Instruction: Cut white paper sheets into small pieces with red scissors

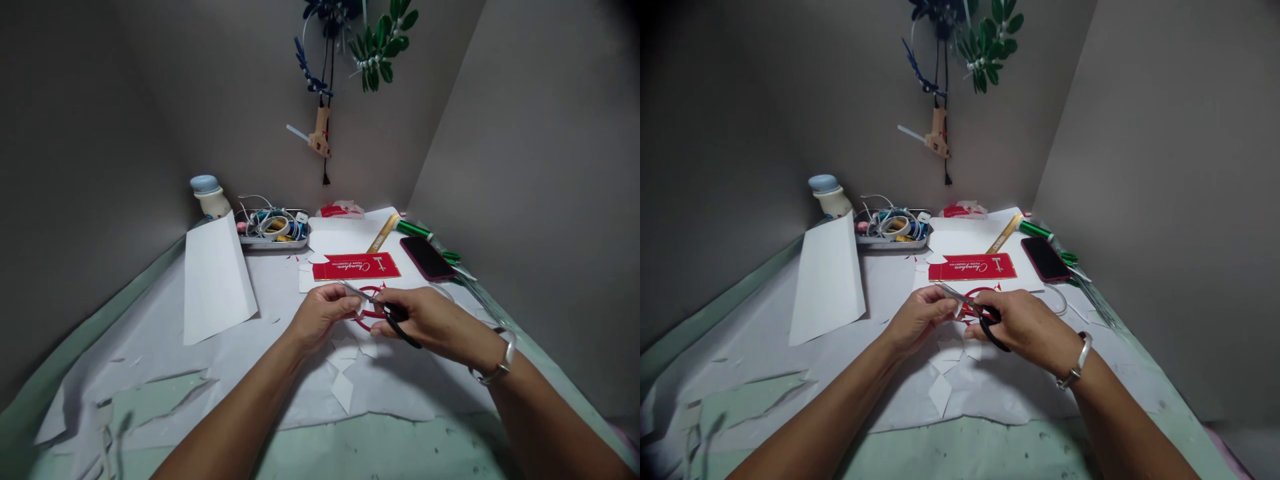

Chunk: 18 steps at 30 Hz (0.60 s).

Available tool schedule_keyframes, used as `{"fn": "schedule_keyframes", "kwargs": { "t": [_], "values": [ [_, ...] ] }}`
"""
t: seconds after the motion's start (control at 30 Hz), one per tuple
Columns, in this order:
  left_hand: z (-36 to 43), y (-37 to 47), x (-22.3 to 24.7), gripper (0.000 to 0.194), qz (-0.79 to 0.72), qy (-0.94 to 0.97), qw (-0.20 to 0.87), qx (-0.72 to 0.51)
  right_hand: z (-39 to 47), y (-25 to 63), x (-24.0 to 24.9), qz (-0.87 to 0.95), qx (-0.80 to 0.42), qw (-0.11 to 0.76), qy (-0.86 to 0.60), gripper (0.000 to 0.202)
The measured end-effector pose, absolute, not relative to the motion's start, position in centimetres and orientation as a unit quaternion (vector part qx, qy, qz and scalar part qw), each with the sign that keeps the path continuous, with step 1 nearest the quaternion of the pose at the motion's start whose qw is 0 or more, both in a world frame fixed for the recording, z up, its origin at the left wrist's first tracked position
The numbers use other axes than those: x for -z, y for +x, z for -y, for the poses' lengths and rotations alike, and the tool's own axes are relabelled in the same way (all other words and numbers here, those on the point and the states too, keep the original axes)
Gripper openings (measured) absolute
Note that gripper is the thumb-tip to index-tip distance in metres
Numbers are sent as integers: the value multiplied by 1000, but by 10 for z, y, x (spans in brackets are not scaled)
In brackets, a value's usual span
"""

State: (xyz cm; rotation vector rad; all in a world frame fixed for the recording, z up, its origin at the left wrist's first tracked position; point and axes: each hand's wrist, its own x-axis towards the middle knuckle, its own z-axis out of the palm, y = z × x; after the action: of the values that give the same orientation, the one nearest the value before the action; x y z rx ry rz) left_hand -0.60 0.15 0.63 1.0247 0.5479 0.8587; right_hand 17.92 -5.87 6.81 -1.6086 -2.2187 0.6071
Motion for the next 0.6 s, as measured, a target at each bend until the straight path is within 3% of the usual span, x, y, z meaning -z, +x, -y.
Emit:
{"fn": "schedule_keyframes", "kwargs": {
  "t": [0.4,0.6],
  "values": [
    [0,-6,-9,19,-238,483,746,-391,57,183,-61,790,-212,160,-553,27],
    [-1,-8,-10,21,-257,494,741,-376,51,185,-65,733,-268,228,-582,26]
  ]
}}
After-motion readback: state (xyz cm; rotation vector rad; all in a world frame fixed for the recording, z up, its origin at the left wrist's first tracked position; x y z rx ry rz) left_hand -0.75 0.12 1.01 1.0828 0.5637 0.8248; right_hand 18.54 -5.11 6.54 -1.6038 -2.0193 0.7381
